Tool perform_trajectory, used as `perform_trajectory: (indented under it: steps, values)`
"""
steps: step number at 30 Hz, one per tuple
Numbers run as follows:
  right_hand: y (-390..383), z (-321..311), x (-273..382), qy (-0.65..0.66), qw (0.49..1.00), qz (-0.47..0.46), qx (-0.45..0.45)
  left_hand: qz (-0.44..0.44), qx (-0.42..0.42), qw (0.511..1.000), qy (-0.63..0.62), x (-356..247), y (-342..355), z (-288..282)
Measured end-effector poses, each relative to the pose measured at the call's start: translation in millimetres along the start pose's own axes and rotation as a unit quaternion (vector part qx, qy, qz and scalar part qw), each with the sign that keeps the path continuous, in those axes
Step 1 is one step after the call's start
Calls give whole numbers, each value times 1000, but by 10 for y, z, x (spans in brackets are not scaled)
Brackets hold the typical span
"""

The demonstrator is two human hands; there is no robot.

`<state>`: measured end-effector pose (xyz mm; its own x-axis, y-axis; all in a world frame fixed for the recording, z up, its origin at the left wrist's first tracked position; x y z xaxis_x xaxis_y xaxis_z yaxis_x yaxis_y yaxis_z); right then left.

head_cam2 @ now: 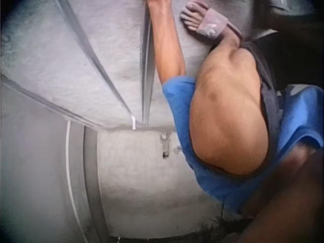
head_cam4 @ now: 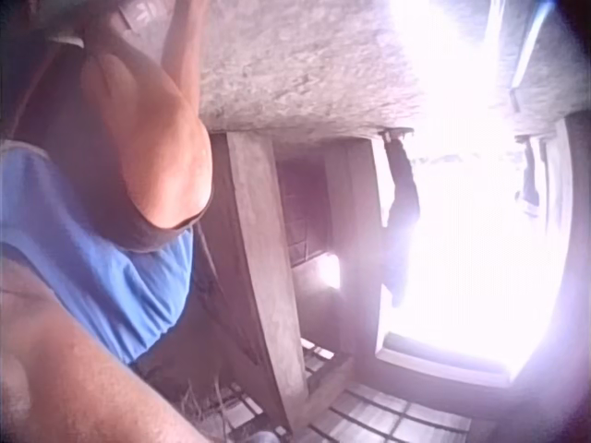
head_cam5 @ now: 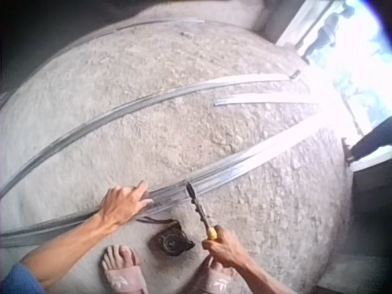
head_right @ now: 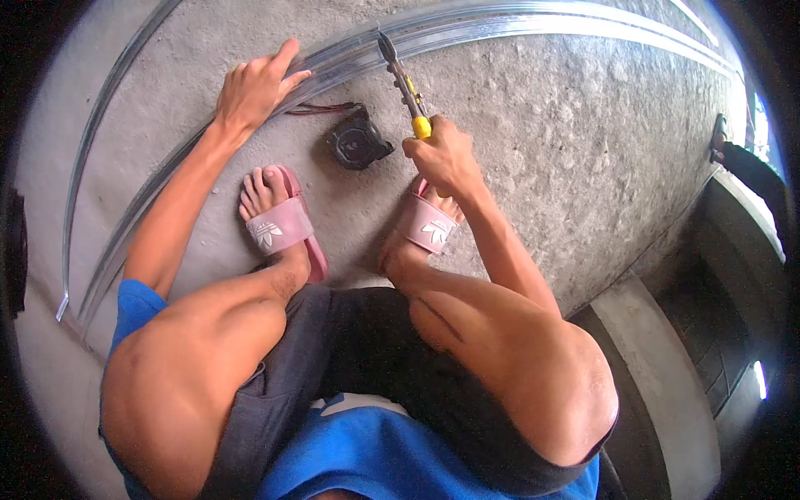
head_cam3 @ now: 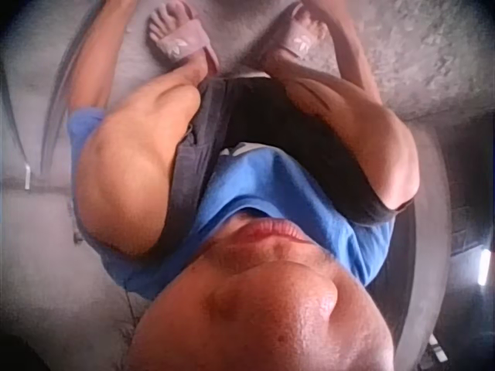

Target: The person measures metal strips with a tape measure, marks them, and uses snips to cut the metal pieces to length on a concrete floor.

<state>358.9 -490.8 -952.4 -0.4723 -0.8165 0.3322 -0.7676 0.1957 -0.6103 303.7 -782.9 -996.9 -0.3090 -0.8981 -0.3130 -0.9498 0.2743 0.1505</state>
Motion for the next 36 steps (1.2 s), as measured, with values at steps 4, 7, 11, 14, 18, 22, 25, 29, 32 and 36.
perform_trajectory:
  steps: [4,7,11,14,18,22,25,29,32,36]
  values:
    - [-4,96,-40,26,999,-37,-27,7,-34,999,11,1,-51,-12]
    - [6,111,-100,9,997,-41,-63,21,-52,998,29,-64,0,5]
    - [17,224,-97,5,993,-64,-99,18,-90,994,55,-64,-78,-2]
    - [41,285,-117,26,991,-66,-110,13,-107,992,63,-109,-109,-8]
    - [90,396,-182,49,992,-65,-97,11,-132,988,82,-196,-134,-102]
    - [104,384,-230,57,989,-82,-112,10,-135,988,72,-227,-111,-118]
    - [172,331,-268,48,988,-97,-109,-23,-109,992,62,-257,-92,-148]
    - [185,305,-180,42,992,-68,-94,-93,-48,994,29,-174,-17,-108]
    - [143,302,-242,52,990,-66,-112,-89,-45,995,8,-158,20,-77]
    - [106,342,-110,37,990,-67,-121,-115,23,993,-11,-77,63,-151]
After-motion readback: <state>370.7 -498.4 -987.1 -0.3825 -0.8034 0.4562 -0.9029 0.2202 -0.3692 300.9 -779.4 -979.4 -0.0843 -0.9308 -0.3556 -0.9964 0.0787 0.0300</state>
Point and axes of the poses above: each hand's wrist, its own y-axis towards the middle knuckle, its own z-axis out of the palm, x = y × z, the point moved 1 cm from there along y, towards the middle knuckle, and after that the axes turned 14 degrees about -x, right-handed, at the moved point
